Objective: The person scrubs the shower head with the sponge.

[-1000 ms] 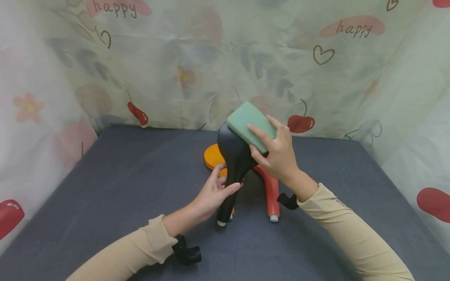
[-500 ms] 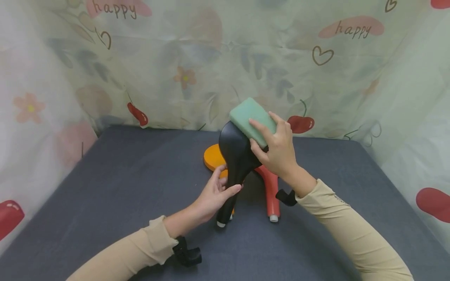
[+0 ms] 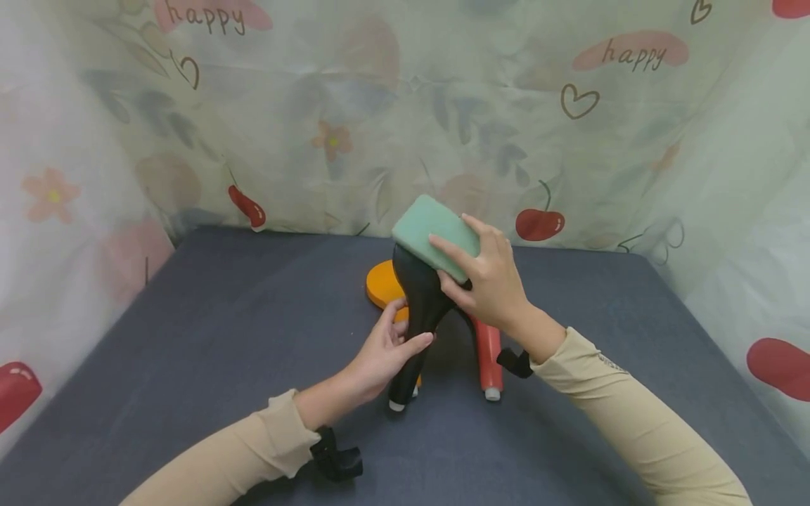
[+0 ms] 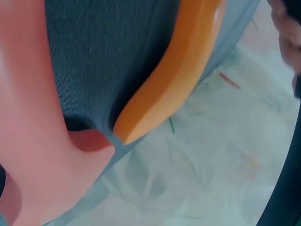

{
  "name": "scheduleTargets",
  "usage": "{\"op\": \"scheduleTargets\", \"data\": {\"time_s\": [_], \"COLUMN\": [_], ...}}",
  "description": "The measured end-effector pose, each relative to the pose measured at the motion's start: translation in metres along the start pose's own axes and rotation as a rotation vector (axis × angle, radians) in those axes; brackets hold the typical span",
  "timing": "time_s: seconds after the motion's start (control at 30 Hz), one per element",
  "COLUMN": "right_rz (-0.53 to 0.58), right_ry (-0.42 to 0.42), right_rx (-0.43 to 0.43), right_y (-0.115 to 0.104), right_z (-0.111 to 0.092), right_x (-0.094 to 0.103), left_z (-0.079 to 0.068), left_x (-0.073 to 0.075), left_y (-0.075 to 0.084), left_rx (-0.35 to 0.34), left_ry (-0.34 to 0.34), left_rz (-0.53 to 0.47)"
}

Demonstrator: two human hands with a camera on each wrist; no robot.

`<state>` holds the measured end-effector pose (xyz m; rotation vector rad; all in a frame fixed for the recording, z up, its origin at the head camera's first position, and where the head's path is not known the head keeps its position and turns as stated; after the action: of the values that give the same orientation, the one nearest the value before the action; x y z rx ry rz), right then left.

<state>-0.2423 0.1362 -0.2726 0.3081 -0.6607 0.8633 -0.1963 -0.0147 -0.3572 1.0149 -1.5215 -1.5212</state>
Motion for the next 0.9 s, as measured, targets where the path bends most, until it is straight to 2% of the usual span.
{"op": "scheduleTargets", "data": {"time_s": [0.07, 0.13, 0.2, 0.37, 0.5, 0.63, 0.8, 0.9], "right_rz": [0.006, 0.013, 0.018, 0.013, 0.0, -0.006, 0.0, 0.007], "right_ry": [0.008, 0.011, 0.013, 0.011, 0.005, 0.011, 0.053, 0.073], "right_rx": [-0.053, -0.055, -0.001, 0.2, 0.25, 0.193, 0.024, -0.038], "right_y": [0.004, 0.003, -0.003, -0.023, -0.026, -0.012, 0.013, 0.019], "right_z": [0.001, 0.001, 0.001, -0.005, -0.011, -0.014, -0.017, -0.019], "right_x": [0.001, 0.0, -0.003, -0.012, -0.012, -0.006, 0.002, 0.004], "left_z": [0.0, 0.001, 0.001, 0.003, 0.004, 0.003, 0.002, 0.001], "left_x": [0.0, 0.0, -0.001, -0.002, 0.0, 0.003, 0.005, 0.005], "left_y": [-0.001, -0.002, -0.002, -0.002, -0.001, -0.002, -0.004, -0.004], "left_rx": [0.0, 0.002, 0.004, -0.017, -0.033, 0.007, 0.026, 0.031], "left_ry": [-0.002, -0.002, 0.004, 0.024, 0.044, 0.064, 0.064, 0.064], "left_rz": [0.007, 0.008, 0.01, 0.002, 0.002, 0.002, 0.008, 0.004]}}
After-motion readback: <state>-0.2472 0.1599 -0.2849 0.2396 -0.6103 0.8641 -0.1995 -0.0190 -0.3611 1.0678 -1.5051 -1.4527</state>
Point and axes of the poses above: each hand's wrist, its own z-axis towards the middle knuckle, its own x-axis out of the back of the hand, y = z × x, the point moved 4 cm from there along z, towards the middle knuckle, and after that the axes turned 6 degrees about z, right-handed, at the moved point
